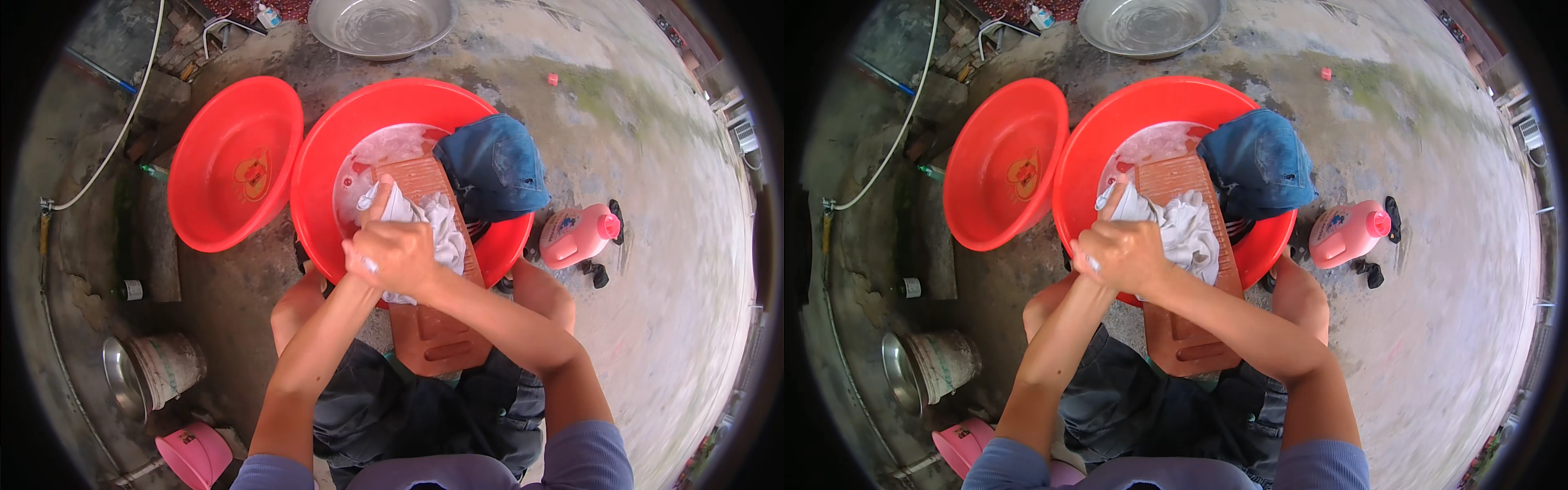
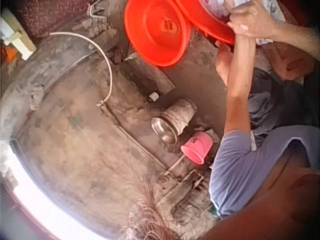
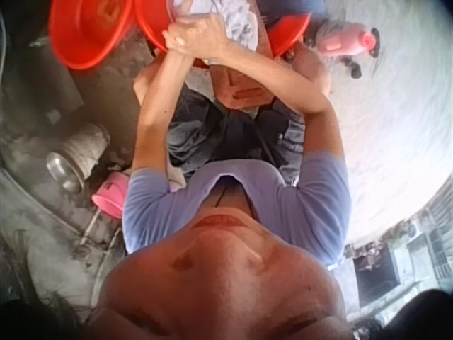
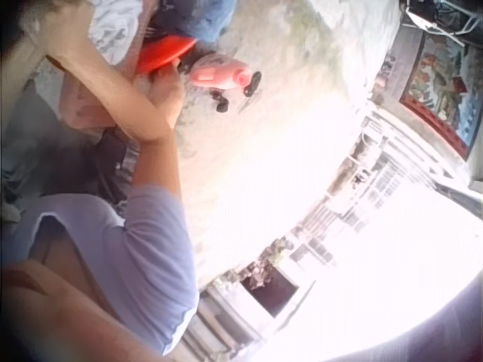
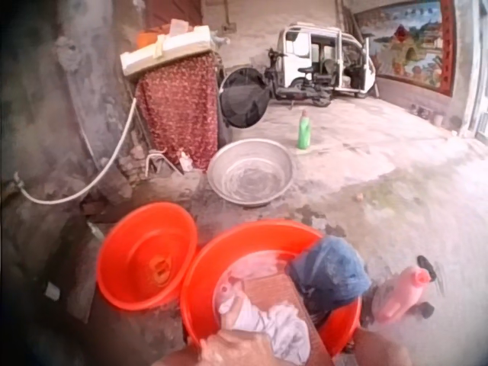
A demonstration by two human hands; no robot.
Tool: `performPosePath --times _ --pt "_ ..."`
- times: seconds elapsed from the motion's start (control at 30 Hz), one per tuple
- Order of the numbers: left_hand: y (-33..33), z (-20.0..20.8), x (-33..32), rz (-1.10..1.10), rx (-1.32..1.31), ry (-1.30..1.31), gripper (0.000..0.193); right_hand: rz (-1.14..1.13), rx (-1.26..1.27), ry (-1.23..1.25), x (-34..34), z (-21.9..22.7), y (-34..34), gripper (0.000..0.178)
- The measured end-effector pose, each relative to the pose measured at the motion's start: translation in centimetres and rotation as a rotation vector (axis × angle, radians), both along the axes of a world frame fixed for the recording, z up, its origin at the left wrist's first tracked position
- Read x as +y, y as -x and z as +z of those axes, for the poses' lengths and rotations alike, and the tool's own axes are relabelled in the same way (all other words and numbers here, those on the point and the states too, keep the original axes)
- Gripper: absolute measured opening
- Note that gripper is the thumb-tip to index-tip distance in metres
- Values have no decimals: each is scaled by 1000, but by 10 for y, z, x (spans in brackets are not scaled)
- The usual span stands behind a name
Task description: The person washes a white shirt by hand in a red basin of soapy water, scrubbing it against a washboard and checking different sections before laying it flat.
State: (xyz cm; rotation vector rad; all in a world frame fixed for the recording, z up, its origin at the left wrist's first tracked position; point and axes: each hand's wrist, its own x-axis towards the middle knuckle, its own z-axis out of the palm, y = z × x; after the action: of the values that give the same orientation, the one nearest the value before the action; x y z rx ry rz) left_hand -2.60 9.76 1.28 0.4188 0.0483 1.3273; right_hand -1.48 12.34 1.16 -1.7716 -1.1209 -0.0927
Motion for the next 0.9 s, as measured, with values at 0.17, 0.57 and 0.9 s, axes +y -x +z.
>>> performPosePath --times 0.17,0.57,0.9 --pt "-5 19 -9 174 221 275 35 991 20 140 -5 61 -65 19" --pt "44 96 -27 -256 962 560 49 1531 708 218 7 42 -112 40" --pt "88 69 -19 -192 1214 -45 48 1297 1310 392 37 90 -149 31"
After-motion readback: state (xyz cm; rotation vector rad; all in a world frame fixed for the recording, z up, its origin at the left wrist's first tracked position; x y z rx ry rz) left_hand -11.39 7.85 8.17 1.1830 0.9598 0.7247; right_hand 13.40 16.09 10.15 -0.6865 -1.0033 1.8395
